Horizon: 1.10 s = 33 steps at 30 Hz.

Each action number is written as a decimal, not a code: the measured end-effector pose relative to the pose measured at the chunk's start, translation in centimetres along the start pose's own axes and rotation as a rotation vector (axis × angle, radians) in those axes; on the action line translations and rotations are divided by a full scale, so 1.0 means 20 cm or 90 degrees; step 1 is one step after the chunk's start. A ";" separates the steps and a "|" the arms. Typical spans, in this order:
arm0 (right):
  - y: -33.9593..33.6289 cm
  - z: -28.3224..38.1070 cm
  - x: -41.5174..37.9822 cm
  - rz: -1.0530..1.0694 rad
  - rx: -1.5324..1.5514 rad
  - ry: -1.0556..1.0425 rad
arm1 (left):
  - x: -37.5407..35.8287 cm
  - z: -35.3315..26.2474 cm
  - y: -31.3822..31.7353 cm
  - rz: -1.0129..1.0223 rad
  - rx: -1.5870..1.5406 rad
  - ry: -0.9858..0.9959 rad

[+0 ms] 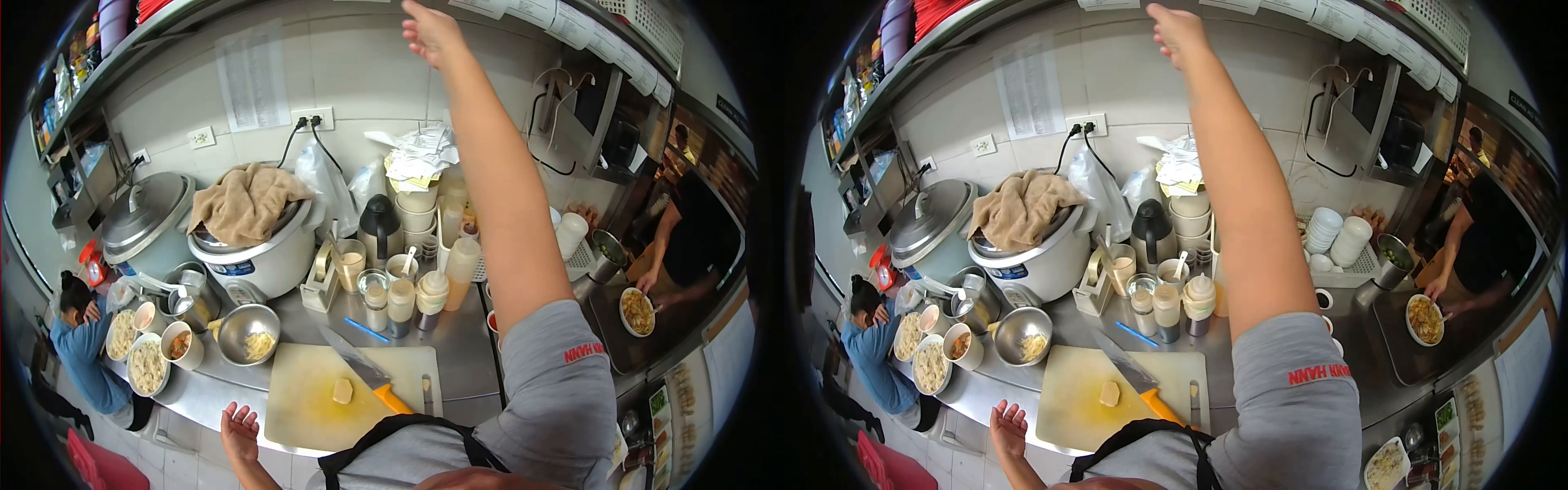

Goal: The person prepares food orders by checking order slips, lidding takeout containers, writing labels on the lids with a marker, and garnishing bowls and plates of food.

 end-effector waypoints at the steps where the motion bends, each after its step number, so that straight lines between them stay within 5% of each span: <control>1: 0.07 0.00 0.09 0.014 -0.056 -0.083 | 0.00 0.00 -0.01 -0.005 -0.003 0.003; 2: 0.12 0.01 0.13 0.030 -0.112 -0.166 | 0.00 0.00 -0.01 -0.011 -0.006 0.006; 5: 0.19 0.13 0.03 -0.032 -0.204 -0.133 | 0.00 0.02 -0.04 -0.012 -0.034 -0.004; 8: 0.24 0.14 0.11 0.017 -0.117 -0.143 | 0.01 0.03 -0.08 -0.023 -0.029 -0.014; 12: 0.27 0.35 -0.01 -0.004 -0.579 -0.122 | 0.02 0.01 -0.14 -0.037 -0.011 -0.002; 16: 0.31 0.46 -0.08 -0.066 -0.784 -0.233 | 0.03 0.02 -0.17 -0.035 -0.016 -0.001; 19: 0.34 0.48 -0.07 -0.002 -0.820 -0.130 | 0.04 0.02 -0.17 -0.030 -0.020 -0.007; 22: 0.32 0.40 0.07 0.038 -0.674 -0.034 | 0.05 0.03 -0.18 -0.029 -0.026 -0.009; 25: 0.36 0.35 0.08 0.110 -0.153 -0.049 | 0.05 0.03 -0.19 -0.032 -0.028 -0.009; 28: 0.28 0.42 0.02 -0.075 -0.032 -0.233 | 0.04 0.03 -0.20 -0.038 -0.030 -0.016; 33: 0.16 0.44 -0.10 -0.041 -0.135 -0.201 | 0.03 0.02 -0.23 -0.050 -0.027 -0.019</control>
Point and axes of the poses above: each hand's wrist, its own x-axis towards the middle knuckle, its own y-axis out of the palm, z = x × y, the point moved 7 cm from there along x, towards the middle knuckle, and after that the axes turned 5 degrees about x, right-handed, at the moved point
